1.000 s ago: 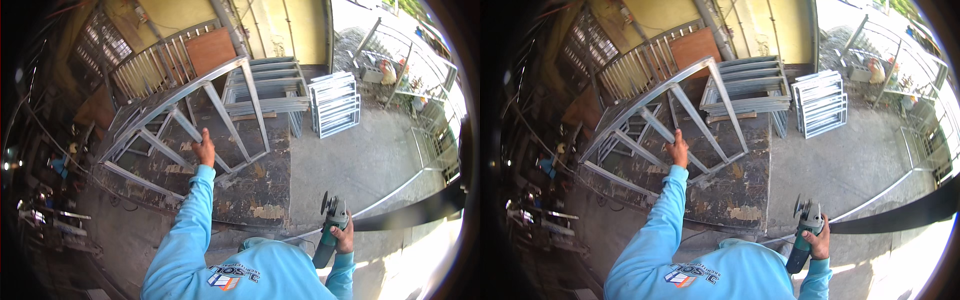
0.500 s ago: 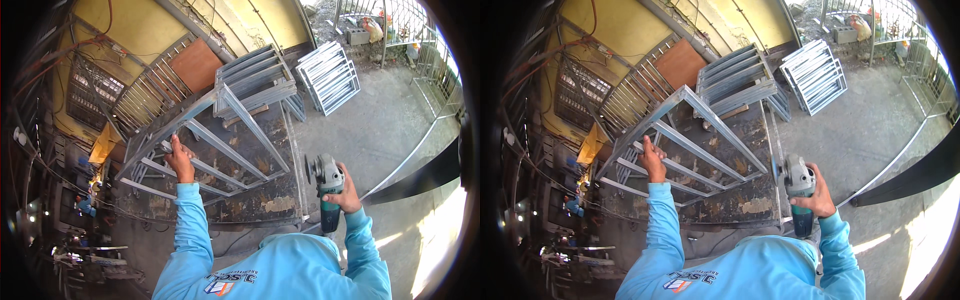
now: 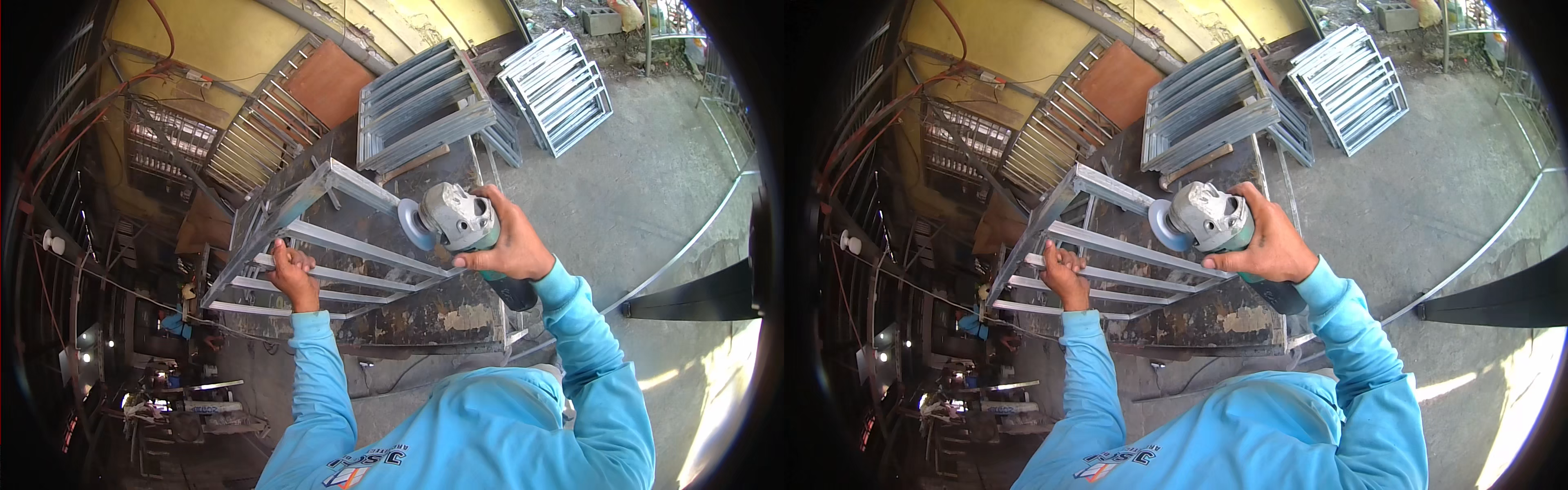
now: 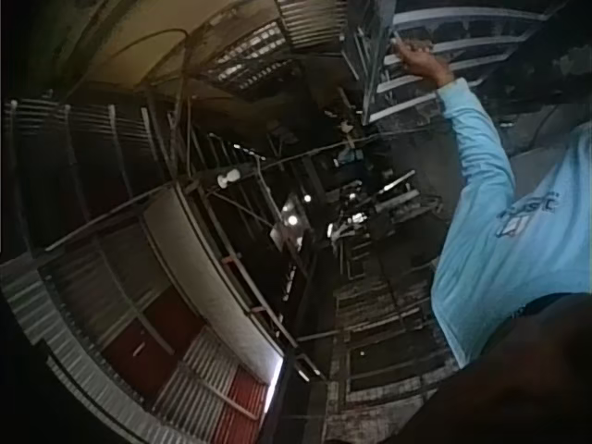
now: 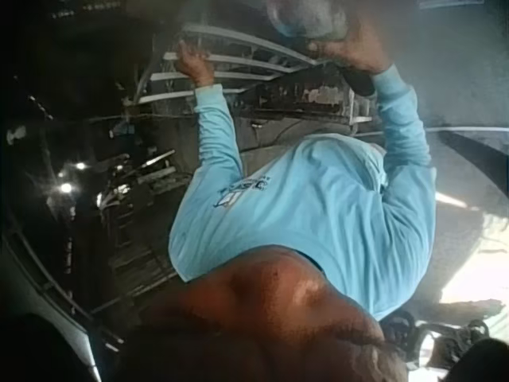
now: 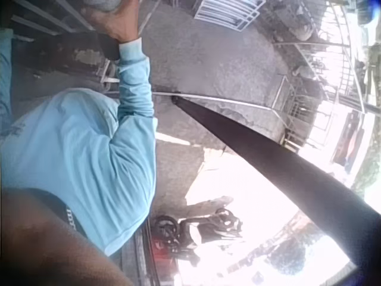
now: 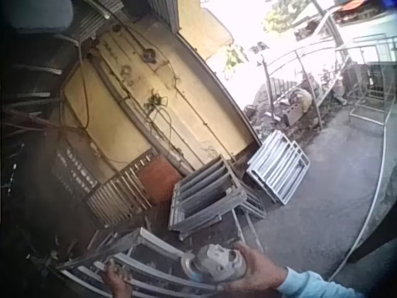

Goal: Grind and smooth welds on metal window or gate frames using an angle grinder.

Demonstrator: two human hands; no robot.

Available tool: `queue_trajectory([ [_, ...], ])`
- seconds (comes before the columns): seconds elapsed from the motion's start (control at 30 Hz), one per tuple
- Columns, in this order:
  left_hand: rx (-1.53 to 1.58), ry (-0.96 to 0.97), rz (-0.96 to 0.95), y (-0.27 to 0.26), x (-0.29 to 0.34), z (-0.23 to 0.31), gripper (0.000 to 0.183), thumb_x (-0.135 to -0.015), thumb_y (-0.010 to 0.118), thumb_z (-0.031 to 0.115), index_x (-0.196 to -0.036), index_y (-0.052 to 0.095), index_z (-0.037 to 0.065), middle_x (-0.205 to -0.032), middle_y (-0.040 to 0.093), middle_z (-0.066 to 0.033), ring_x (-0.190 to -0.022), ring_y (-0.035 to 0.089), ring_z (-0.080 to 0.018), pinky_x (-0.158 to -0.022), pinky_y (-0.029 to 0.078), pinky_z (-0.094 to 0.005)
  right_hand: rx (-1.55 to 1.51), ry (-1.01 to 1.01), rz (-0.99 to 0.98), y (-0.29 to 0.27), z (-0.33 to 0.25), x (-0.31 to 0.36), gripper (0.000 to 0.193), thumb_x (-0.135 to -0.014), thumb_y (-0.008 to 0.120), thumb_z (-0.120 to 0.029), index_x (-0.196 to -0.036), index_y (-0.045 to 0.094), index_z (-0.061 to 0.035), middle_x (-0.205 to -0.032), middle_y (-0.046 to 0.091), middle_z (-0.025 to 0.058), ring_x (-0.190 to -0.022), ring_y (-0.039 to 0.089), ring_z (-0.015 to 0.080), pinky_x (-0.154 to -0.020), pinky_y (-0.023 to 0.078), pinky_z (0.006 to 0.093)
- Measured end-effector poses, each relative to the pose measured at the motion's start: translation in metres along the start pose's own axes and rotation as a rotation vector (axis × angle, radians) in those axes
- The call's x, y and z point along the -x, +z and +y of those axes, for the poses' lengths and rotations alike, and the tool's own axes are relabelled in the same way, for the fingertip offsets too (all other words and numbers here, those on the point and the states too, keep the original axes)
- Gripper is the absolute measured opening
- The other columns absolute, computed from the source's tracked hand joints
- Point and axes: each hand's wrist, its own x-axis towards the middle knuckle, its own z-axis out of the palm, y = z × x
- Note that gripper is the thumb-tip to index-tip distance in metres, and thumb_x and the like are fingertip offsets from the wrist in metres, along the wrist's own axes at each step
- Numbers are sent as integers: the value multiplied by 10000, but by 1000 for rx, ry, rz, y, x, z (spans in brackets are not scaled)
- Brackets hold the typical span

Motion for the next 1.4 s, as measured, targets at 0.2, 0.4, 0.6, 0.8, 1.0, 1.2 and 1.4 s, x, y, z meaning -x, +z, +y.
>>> queue_trajectory([
  [0.2,3,-8,-14,1,5,3,281,-962,663,283,-777,540,110,-525,364,31,-432,350,-93,-438,342,-297,17,-81,-83,-8,-10,-20,823,-611,944,-322,-1221,525,37,-1066,683,203,-997,687,321,-917,528,398],
  [0.4,-28,20,-48,2,10,4,337,-970,647,296,-741,465,129,-524,352,28,-435,348,-98,-447,341,-293,-11,-74,-89,-12,-11,-22,828,-607,947,-304,-1228,522,39,-1079,686,205,-1008,685,306,-915,524,393],
  [0.6,11,10,-72,-7,8,2,350,-974,640,283,-728,436,140,-519,368,22,-427,351,-104,-448,346,-297,18,-77,-87,-9,-25,-23,821,-602,948,-272,-1237,530,38,-1079,688,201,-1004,686,302,-913,523,389],
  [0.8,2,20,-65,-3,6,0,350,-967,652,285,-728,440,142,-517,373,25,-424,354,-100,-446,345,-300,35,-74,-71,-10,-15,-17,830,-611,940,-283,-1250,524,45,-1081,686,206,-1003,686,304,-918,522,390],
  [1.0,-9,13,-98,-3,10,8,336,-964,655,284,-723,462,150,-522,363,35,-426,353,-90,-448,341,-290,-20,12,-91,-12,-29,-18,838,-608,934,-301,-1246,530,62,-1107,678,219,-1034,676,315,-937,517,387],
  [1.2,3,19,-109,-8,7,4,318,-965,647,282,-726,483,152,-524,343,41,-427,345,-92,-452,331,-296,5,88,-116,-18,3,0,860,-617,934,-328,-1264,529,67,-1107,671,225,-1033,673,330,-948,513,401],
  [1.4,-48,25,-85,-5,9,5,354,-975,615,294,-696,444,159,-543,326,40,-436,340,-98,-470,328,-306,8,9,-125,-16,-11,-6,846,-620,936,-328,-1251,526,58,-1113,670,234,-1033,678,334,-936,519,404],
])
